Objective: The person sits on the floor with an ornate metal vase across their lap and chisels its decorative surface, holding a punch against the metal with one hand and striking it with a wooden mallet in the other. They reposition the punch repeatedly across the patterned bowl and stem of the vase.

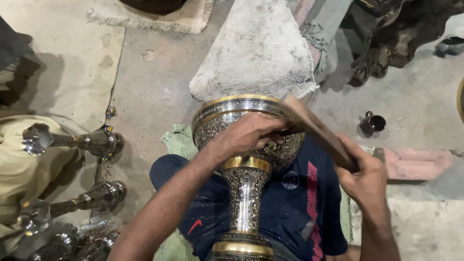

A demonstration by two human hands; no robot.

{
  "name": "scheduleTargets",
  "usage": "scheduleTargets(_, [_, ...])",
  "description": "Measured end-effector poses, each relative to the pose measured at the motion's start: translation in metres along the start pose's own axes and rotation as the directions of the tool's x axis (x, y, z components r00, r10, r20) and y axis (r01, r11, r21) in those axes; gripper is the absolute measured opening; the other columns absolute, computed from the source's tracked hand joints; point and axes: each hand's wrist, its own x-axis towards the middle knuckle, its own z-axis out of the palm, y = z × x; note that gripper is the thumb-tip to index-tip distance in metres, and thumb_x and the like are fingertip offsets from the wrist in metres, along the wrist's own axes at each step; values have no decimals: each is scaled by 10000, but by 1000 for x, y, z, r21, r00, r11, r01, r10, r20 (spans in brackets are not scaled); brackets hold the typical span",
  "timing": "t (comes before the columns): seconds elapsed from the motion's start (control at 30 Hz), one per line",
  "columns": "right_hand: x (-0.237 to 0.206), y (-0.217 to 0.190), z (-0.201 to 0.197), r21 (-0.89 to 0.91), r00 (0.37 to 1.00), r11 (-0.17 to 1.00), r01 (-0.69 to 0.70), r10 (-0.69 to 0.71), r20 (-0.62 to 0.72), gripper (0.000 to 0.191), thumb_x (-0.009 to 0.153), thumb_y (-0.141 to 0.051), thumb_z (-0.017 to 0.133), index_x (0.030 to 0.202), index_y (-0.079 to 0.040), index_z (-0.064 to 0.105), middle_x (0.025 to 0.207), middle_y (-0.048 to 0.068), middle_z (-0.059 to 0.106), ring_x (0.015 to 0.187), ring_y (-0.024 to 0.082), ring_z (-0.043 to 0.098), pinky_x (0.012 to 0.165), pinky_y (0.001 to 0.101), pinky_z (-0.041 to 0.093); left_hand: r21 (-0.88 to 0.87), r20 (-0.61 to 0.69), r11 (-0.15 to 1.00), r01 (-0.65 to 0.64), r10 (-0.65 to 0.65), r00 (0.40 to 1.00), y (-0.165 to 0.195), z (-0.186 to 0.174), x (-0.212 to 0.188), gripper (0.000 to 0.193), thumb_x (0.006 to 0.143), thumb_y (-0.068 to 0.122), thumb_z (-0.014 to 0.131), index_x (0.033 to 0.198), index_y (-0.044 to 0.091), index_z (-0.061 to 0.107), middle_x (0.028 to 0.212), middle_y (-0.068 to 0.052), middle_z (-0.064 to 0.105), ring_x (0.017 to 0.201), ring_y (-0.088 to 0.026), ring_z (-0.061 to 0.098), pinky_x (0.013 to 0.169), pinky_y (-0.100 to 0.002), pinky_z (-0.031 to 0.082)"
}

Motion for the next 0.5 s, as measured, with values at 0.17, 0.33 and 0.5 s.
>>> scheduleTargets(0.17, [-8,13,8,-51,991,992,-115,118,59,684,781,26,681,1440,-144,610,1058,110,717,948,120,648,833,255,530,-71,24,997,-12,14,1000,-1,1,12,465,918,94,716,1362,182,610,1036,-52,793,780,-136,776,708,-303,674])
scheduleTargets(0.33, [-29,26,12,-326,933,891,-315,353,63,734,758,58,710,1449,-180,642,1078,104,755,947,155,699,827,299,533,10,153,999,37,-38,987,-1,2,22,366,948,137,715,1302,200,649,879,-15,797,677,-148,759,583,-337,625])
scheduleTargets(0.5, [-43,40,22,194,996,980,-47,61,-63,594,833,80,693,1408,2,565,1149,91,694,1027,145,659,910,278,541,45,59,993,-105,102,993,-1,5,17,489,855,148,810,1309,140,627,869,-67,786,720,-179,764,643,-374,635])
